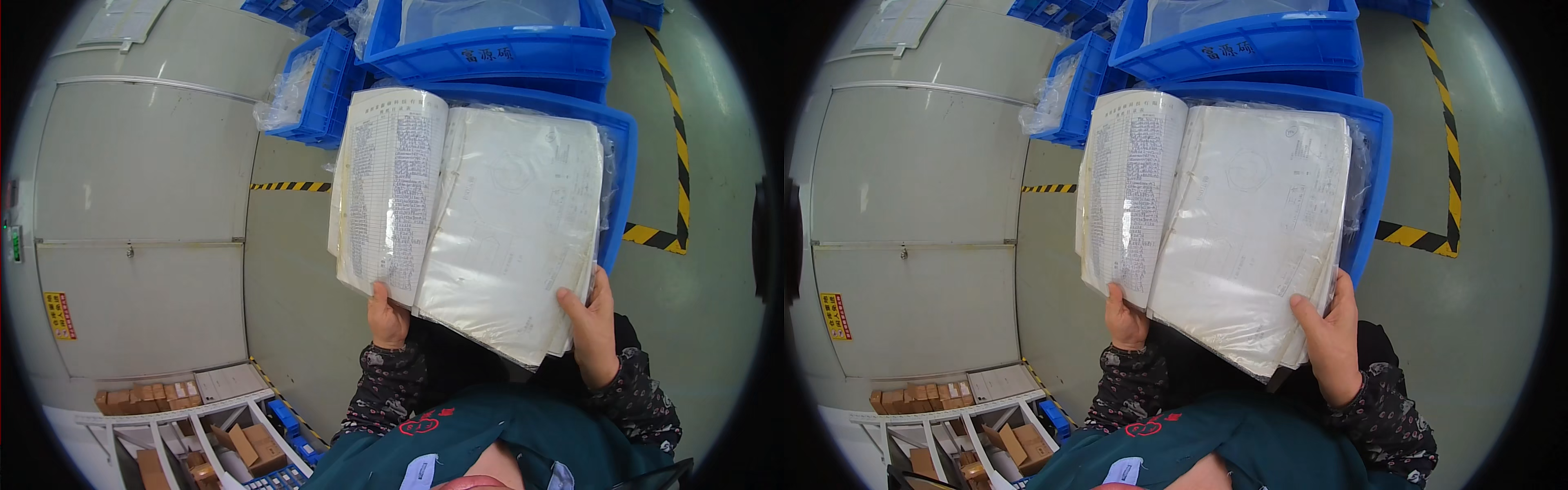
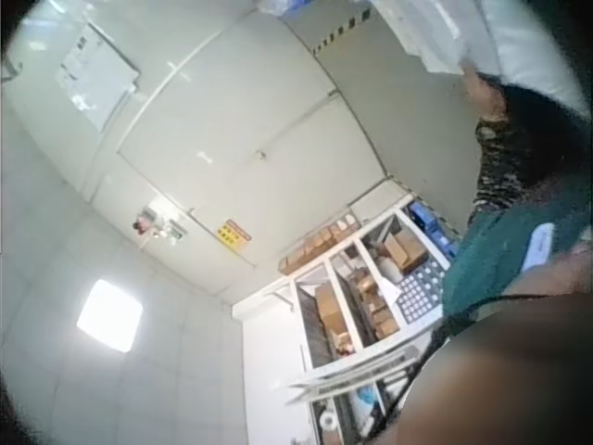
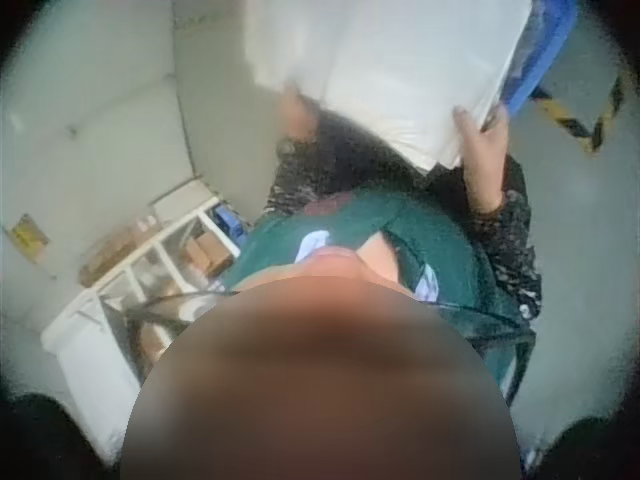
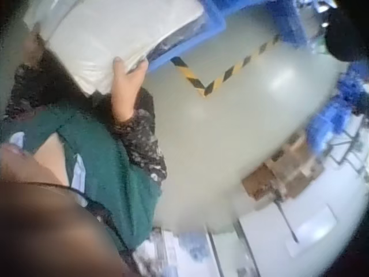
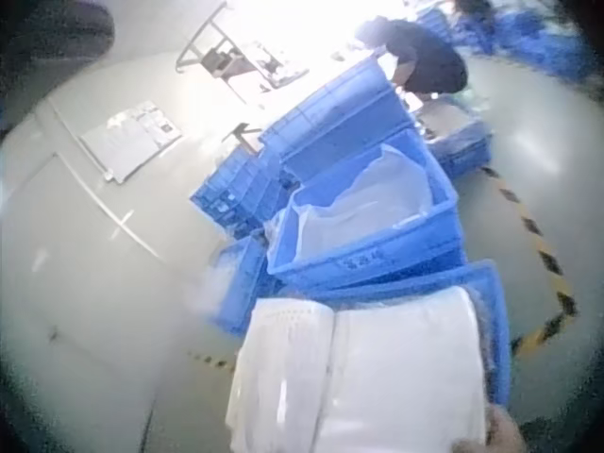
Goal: A person retrieves a document binder from a cabinet and searches through the pages to find specific information.
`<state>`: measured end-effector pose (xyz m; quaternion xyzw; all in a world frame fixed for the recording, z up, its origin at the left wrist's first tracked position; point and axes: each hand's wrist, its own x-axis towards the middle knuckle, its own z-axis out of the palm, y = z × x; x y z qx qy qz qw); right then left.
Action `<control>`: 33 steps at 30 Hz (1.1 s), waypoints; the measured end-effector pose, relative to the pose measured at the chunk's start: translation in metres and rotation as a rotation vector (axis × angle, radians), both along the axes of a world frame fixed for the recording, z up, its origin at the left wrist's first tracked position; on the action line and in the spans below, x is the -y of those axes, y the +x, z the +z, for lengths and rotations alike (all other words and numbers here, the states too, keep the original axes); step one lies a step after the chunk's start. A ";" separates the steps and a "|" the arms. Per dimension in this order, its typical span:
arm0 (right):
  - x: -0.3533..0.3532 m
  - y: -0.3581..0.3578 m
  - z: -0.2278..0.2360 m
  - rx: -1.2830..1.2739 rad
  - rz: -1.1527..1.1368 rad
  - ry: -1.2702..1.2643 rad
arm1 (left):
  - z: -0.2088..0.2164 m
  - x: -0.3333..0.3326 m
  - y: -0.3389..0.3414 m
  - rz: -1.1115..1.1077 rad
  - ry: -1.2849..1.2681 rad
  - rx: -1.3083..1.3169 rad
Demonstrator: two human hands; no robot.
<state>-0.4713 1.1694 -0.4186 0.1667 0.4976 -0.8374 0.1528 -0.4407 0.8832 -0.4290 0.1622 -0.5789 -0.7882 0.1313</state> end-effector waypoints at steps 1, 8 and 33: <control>0.000 0.000 0.000 0.003 -0.006 -0.005 | 0.000 0.000 0.000 -0.016 0.006 0.001; 0.001 0.000 0.002 -0.004 -0.008 0.002 | 0.001 -0.002 -0.002 0.016 -0.035 -0.011; 0.003 0.000 0.000 -0.003 -0.008 -0.017 | 0.000 -0.002 -0.004 -0.007 -0.054 -0.023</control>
